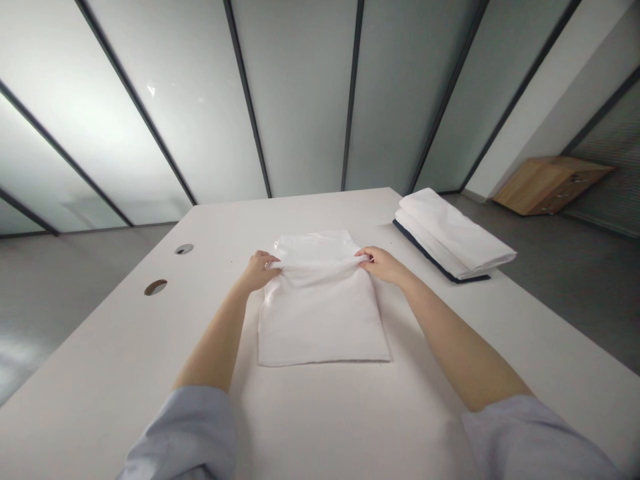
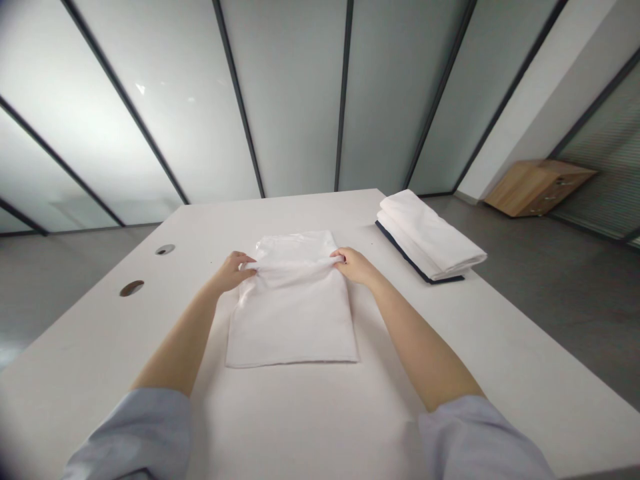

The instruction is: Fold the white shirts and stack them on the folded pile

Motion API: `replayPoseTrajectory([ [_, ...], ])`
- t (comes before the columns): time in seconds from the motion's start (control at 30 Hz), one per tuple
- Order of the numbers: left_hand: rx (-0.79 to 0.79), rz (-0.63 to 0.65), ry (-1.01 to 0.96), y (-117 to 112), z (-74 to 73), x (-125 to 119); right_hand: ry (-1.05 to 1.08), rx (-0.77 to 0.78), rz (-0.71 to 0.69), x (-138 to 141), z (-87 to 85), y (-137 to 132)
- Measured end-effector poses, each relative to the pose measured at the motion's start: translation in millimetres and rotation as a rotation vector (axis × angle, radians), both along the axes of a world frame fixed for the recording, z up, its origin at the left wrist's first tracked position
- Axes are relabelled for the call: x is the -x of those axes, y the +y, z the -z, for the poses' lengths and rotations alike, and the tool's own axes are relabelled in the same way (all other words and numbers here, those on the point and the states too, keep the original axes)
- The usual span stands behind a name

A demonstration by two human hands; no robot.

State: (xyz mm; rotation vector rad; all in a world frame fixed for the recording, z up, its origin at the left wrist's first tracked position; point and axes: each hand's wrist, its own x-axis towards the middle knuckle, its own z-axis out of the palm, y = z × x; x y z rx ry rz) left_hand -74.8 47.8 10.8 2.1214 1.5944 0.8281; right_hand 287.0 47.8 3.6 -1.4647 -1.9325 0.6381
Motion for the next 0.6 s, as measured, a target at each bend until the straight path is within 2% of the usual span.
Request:
replayPoseTrajectory([
  [0.07,-0.154,0.008,0.081,-11,-19.3,-4,-0.004,-0.176,0.000,-3,-14.0,-6],
  [0.13,-0.165,0.039,0.102,-24,-41.8,-7,0.040,-0.327,-0.028,-6,-31.5,-16],
  [0.2,-0.105,0.064,0.088,-35,-64.9,-7,0.087,-0.371,-0.060,-9,-50.8,-26],
  [0.27,-0.093,0.068,0.074,-38,-85.8,-3,0.115,-0.337,-0.057,-8,-68.6,-31],
  [0.37,-0.087,0.069,0.126,-27,-109.8,4,0.153,-0.290,-0.038,-4,-86.3,-20],
  [0.47,-0.078,0.043,0.245,-5,-125.5,2,0.192,-0.265,-0.044,0,-94.1,11],
  [0.53,-0.128,-0.036,0.302,8,-132.6,-5,0.201,-0.311,-0.030,1,-98.5,31],
  [0.6,-0.233,-0.140,0.319,14,-136.7,-14,0.179,-0.429,0.012,2,-104.2,44],
])
